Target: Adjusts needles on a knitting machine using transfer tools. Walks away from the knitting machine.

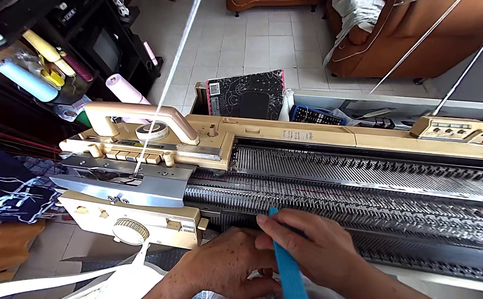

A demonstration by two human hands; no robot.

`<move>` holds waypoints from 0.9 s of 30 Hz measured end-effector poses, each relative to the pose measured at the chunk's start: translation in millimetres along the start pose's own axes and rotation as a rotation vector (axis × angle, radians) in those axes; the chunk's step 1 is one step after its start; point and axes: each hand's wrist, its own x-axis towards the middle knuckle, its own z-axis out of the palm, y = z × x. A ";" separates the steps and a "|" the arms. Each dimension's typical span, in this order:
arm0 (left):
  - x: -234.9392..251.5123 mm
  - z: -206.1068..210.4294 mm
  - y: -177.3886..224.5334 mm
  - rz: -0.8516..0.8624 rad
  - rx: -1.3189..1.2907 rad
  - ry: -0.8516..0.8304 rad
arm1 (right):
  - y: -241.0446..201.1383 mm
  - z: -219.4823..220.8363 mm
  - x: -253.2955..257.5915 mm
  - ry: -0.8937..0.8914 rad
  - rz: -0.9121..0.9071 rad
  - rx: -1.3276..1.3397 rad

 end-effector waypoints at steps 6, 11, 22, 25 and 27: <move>-1.6 4.6 -1.2 -0.049 -0.009 -0.045 | 26.8 -16.6 83.5 -0.094 0.856 0.263; -4.4 5.9 -1.6 -0.021 -0.014 -0.019 | 17.3 -11.9 59.4 0.062 0.599 0.197; -3.3 7.6 -2.7 0.046 0.072 0.070 | -9.1 0.6 -2.7 -0.074 -0.095 0.037; -2.9 4.9 -0.5 0.036 0.062 0.065 | -13.4 0.2 -1.3 -0.098 -0.088 0.037; -2.4 3.3 0.8 0.029 0.059 0.061 | -14.7 0.4 -1.2 -0.105 -0.085 0.039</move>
